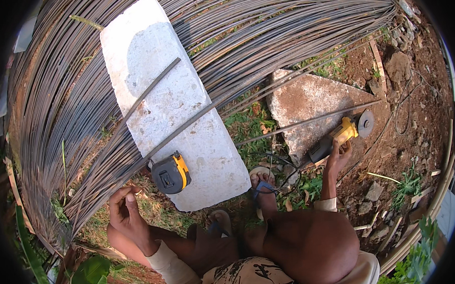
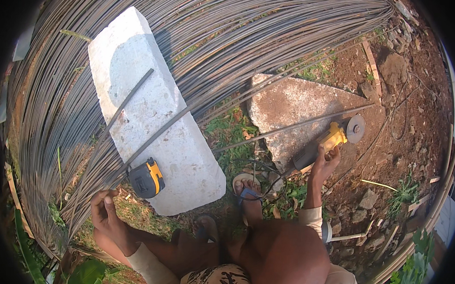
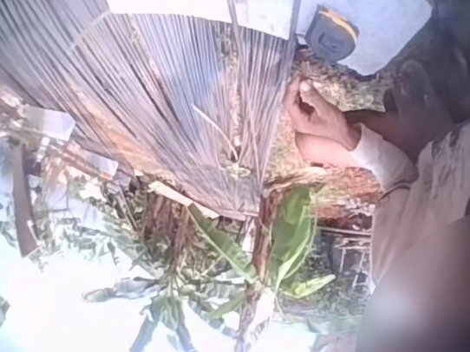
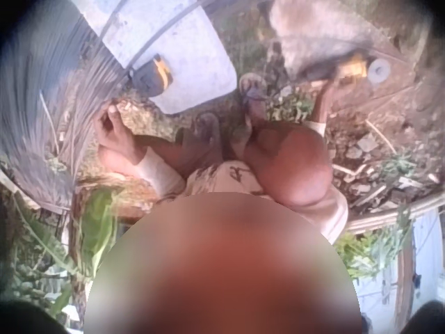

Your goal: The person uses an angle grinder to cut multiple metal rods to length. They measure and mark the rods, then cut them one by one, stacking the cut pieces nearby.

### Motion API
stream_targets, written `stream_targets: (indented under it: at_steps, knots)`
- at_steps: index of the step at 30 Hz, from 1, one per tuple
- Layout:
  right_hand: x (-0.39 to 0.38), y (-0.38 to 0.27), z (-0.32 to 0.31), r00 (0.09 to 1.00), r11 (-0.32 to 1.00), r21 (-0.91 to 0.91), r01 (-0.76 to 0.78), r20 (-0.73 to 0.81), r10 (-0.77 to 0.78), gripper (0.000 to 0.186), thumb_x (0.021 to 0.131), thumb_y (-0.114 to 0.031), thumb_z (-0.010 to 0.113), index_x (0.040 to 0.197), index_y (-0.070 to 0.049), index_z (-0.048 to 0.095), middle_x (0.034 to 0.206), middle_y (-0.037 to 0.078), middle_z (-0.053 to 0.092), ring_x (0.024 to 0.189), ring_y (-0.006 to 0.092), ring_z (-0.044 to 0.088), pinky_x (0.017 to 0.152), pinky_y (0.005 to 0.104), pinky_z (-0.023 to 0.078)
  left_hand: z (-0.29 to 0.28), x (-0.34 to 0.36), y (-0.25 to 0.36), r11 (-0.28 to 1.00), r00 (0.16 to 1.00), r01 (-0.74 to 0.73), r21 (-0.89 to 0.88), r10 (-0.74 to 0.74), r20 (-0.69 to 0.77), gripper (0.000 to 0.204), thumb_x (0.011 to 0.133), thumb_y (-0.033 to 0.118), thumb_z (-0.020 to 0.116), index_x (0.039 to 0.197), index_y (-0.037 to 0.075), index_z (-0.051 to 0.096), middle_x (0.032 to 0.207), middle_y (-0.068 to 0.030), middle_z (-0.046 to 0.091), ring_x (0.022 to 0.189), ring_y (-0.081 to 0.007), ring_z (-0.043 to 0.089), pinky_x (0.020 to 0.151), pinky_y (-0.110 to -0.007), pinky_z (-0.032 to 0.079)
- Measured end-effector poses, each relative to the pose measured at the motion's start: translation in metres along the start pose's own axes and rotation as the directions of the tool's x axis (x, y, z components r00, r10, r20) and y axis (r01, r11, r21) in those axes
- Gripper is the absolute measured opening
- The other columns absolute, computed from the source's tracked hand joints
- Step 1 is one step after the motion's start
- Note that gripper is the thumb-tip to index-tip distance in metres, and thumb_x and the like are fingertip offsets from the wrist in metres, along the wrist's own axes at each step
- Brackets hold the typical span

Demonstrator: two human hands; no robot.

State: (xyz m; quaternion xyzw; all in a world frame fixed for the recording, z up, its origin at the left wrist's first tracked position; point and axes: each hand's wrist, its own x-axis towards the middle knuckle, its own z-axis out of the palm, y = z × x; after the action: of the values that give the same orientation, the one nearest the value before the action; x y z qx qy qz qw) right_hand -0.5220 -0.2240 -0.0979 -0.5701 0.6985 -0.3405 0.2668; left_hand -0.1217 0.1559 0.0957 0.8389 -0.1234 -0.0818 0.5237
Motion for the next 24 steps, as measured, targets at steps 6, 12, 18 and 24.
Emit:
stream_targets:
  at_steps: [6, 12, 18, 24]
  knots:
    - [-0.065, -0.068, -0.006, 0.827, 0.968, -0.017, 0.248, 0.524, -0.203, 0.027, 0.100, -0.017, 0.074, 0.122, 0.000, 0.071, 0.096, 0.009, 0.072, 0.081, 0.0181, 0.066, 0.075, 0.0359, 0.054, -0.001, -0.003, -0.005, 0.994, 0.999, 0.010, 0.112, -0.005, -0.042, 0.019, 0.106, 0.007, 0.067, 0.122, -0.003, 0.067, 0.115, -0.0156, 0.073, 0.110, -0.0239, 0.069, 0.101, -0.037, 0.052]
    - [-0.132, -0.063, 0.026, 0.518, 0.943, -0.022, 0.332, 0.840, -0.162, 0.015, 0.095, -0.010, 0.074, 0.107, -0.003, 0.078, 0.097, 0.016, 0.074, 0.081, 0.0324, 0.074, 0.075, 0.0416, 0.058, 0.013, 0.000, -0.017, 0.980, 0.987, -0.140, 0.141, 0.126, 0.102, 0.018, 0.103, 0.004, 0.069, 0.119, -0.003, 0.066, 0.124, -0.0176, 0.069, 0.118, -0.0278, 0.064, 0.108, -0.042, 0.048]
    - [-0.171, -0.037, 0.089, 0.476, 0.881, 0.008, 0.472, 0.839, -0.263, 0.021, 0.094, -0.016, 0.077, 0.113, -0.008, 0.078, 0.106, 0.013, 0.072, 0.083, 0.0370, 0.073, 0.075, 0.0463, 0.061, 0.020, 0.002, -0.022, 0.980, 0.985, -0.164, 0.114, 0.157, 0.066, 0.017, 0.103, 0.006, 0.070, 0.117, -0.003, 0.066, 0.122, -0.0183, 0.069, 0.118, -0.0295, 0.064, 0.108, -0.043, 0.047]
    - [-0.180, -0.034, 0.139, 0.471, 0.841, -0.031, 0.540, 0.839, -0.272, 0.025, 0.095, -0.022, 0.075, 0.117, -0.011, 0.075, 0.112, 0.014, 0.071, 0.088, 0.0411, 0.074, 0.074, 0.0519, 0.062, 0.038, 0.009, 0.011, 0.954, 0.961, -0.276, 0.114, 0.273, 0.043, 0.015, 0.102, 0.009, 0.072, 0.111, -0.002, 0.067, 0.113, -0.0171, 0.071, 0.112, -0.0287, 0.065, 0.106, -0.044, 0.048]
